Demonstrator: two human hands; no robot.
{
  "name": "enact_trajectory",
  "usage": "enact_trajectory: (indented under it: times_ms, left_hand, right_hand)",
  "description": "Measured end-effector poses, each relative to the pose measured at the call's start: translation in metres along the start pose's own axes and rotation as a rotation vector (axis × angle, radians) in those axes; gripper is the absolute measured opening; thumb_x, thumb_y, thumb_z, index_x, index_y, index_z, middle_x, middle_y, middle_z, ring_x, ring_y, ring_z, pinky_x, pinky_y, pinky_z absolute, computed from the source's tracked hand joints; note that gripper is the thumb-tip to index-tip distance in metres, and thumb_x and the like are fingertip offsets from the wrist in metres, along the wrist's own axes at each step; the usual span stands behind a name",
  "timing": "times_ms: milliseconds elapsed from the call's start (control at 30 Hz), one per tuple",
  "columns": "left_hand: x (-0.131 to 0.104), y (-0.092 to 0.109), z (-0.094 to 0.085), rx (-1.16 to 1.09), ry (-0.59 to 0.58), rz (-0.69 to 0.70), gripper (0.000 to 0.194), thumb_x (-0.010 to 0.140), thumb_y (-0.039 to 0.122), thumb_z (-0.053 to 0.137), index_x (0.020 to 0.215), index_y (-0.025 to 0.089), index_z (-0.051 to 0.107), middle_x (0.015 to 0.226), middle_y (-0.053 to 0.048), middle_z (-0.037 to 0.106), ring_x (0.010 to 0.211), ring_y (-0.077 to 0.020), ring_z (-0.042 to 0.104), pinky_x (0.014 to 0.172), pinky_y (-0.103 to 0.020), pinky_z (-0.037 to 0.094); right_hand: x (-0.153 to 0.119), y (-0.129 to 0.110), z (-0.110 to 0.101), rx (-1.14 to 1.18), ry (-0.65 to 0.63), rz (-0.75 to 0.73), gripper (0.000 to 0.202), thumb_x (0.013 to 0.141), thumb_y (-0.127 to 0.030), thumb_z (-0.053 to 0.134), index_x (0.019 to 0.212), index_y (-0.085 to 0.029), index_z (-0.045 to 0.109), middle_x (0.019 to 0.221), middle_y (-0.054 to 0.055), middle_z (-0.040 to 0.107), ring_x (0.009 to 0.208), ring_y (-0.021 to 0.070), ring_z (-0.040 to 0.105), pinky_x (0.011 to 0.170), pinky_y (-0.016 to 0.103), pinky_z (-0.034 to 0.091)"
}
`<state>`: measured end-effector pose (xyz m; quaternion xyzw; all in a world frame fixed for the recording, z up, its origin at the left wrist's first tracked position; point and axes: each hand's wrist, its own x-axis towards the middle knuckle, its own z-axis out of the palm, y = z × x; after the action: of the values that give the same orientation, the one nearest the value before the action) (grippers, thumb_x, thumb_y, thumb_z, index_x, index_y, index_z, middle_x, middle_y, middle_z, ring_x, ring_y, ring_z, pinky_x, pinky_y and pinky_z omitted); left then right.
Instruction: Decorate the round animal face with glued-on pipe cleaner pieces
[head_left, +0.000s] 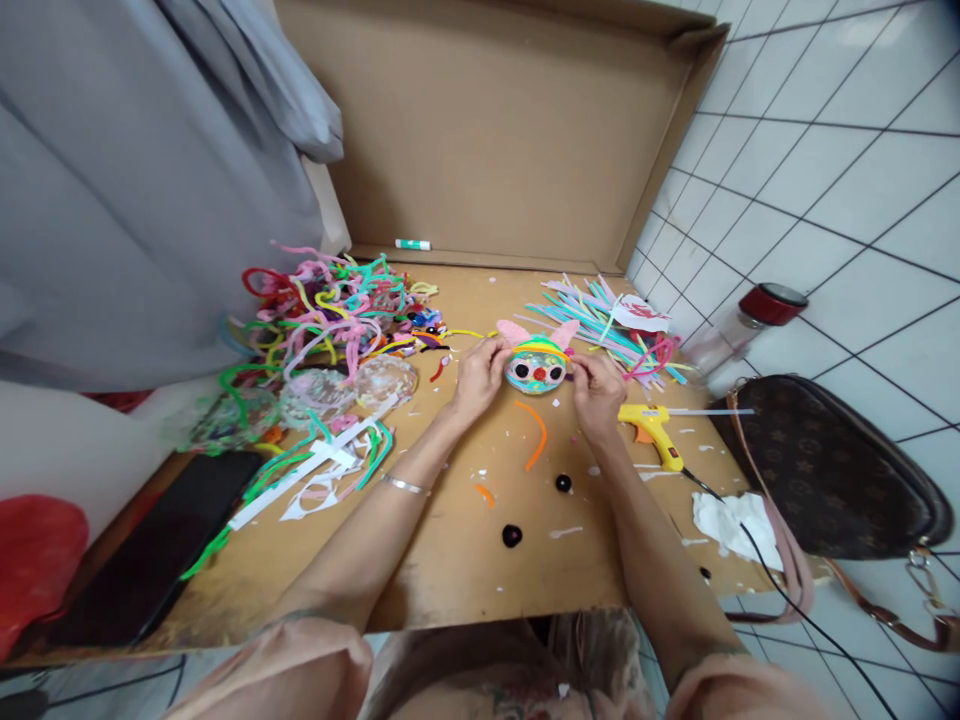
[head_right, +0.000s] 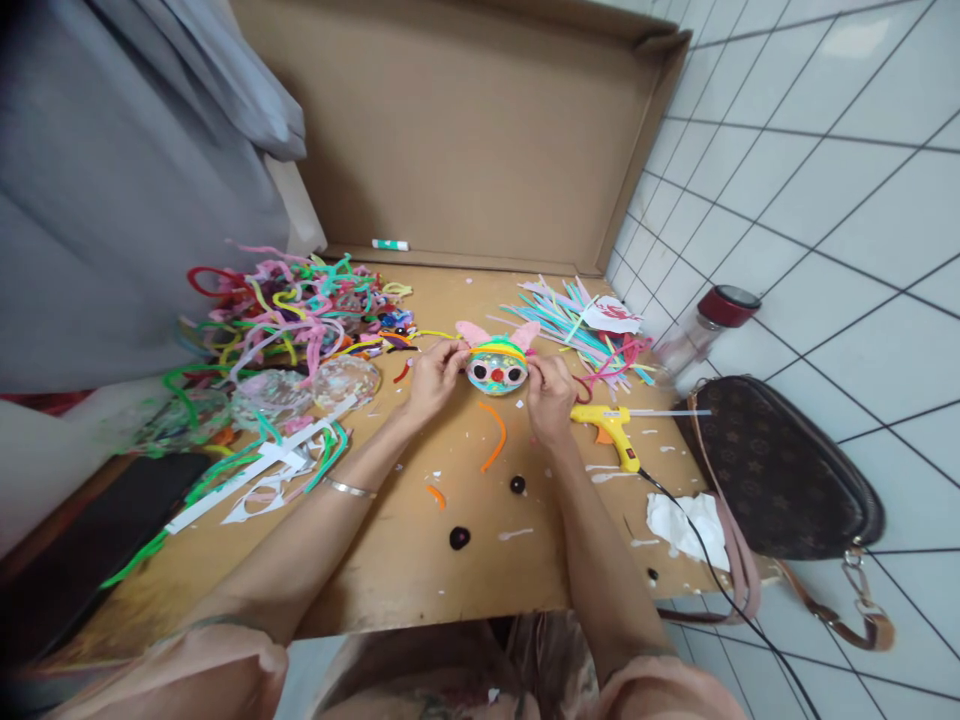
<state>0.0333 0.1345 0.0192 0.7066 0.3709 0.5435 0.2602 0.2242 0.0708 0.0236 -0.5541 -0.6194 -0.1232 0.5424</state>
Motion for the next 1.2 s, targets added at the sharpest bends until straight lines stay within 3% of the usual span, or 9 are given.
enact_trajectory:
  times_ms: [233, 1200]
  left_hand:
    - [0.000, 0.006, 0.002, -0.011, 0.033, 0.010, 0.013, 0.087, 0.027, 0.059, 0.079, 0.020, 0.066, 0.078, -0.004, 0.064, 0.078, -0.0192, 0.056, 0.077, -0.030, 0.044]
    - [-0.008, -0.005, 0.006, -0.086, 0.009, -0.055, 0.012, 0.084, 0.027, 0.061, 0.078, 0.018, 0.066, 0.080, -0.004, 0.065, 0.072, -0.0167, 0.055, 0.072, -0.028, 0.043]
  right_hand:
    - [0.000, 0.003, 0.001, -0.011, 0.004, 0.009, 0.020, 0.090, -0.020, 0.052, 0.085, -0.022, 0.071, 0.083, 0.006, 0.074, 0.079, 0.0210, 0.066, 0.075, 0.036, 0.053]
    - [-0.007, 0.016, 0.013, 0.138, -0.024, 0.147, 0.018, 0.086, -0.021, 0.053, 0.085, -0.020, 0.071, 0.084, 0.007, 0.074, 0.080, 0.0219, 0.067, 0.077, 0.036, 0.054]
